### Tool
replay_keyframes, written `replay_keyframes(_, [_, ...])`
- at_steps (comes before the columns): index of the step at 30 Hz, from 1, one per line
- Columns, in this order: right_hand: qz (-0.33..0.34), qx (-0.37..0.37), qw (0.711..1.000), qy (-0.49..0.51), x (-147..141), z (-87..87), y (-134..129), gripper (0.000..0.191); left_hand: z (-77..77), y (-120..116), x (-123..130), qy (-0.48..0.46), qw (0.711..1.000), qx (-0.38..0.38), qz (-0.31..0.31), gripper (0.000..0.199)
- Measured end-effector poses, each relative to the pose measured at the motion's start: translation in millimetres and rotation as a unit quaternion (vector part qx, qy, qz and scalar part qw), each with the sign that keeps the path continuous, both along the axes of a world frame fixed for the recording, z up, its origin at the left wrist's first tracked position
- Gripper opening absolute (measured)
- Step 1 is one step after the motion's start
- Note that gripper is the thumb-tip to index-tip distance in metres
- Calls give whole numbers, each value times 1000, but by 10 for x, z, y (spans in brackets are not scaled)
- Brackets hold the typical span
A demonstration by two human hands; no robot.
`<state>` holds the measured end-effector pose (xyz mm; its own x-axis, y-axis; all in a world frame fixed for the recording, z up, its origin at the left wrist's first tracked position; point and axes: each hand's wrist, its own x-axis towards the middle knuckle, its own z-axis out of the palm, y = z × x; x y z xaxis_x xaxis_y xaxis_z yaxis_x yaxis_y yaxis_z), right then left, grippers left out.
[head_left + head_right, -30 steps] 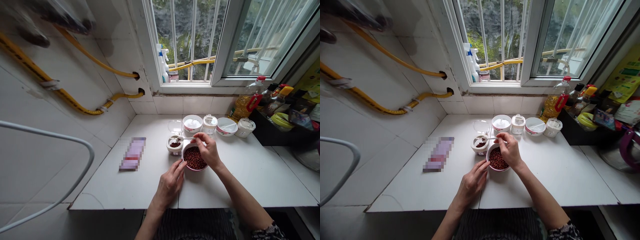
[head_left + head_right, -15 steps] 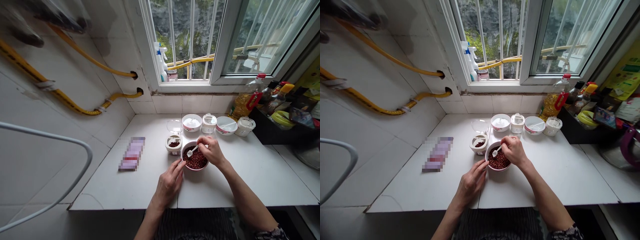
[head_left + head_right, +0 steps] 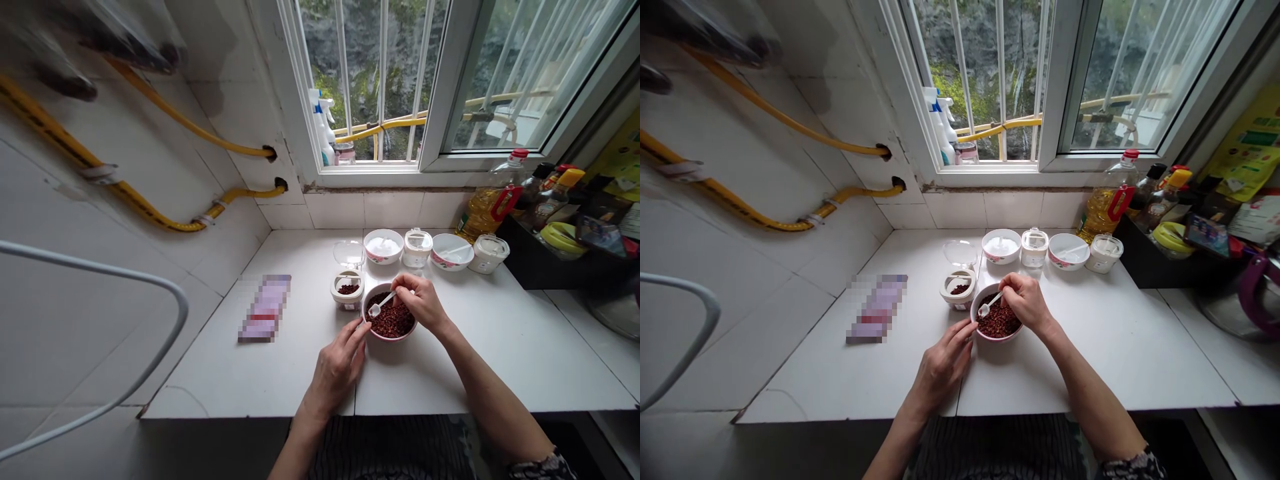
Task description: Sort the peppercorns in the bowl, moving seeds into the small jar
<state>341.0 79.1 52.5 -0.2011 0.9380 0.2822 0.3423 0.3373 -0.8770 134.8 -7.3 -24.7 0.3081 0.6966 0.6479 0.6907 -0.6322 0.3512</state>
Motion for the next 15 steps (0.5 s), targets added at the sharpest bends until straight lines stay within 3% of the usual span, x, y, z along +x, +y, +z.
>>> replay_keyframes(5, [3, 59, 997, -52, -10, -16, 12, 17, 8, 0, 2, 1, 1000, 1, 1, 44])
replay_keyframes(15, [51, 4, 998, -20, -14, -42, 18, 15, -2, 1, 2, -2, 1000, -1, -2, 45])
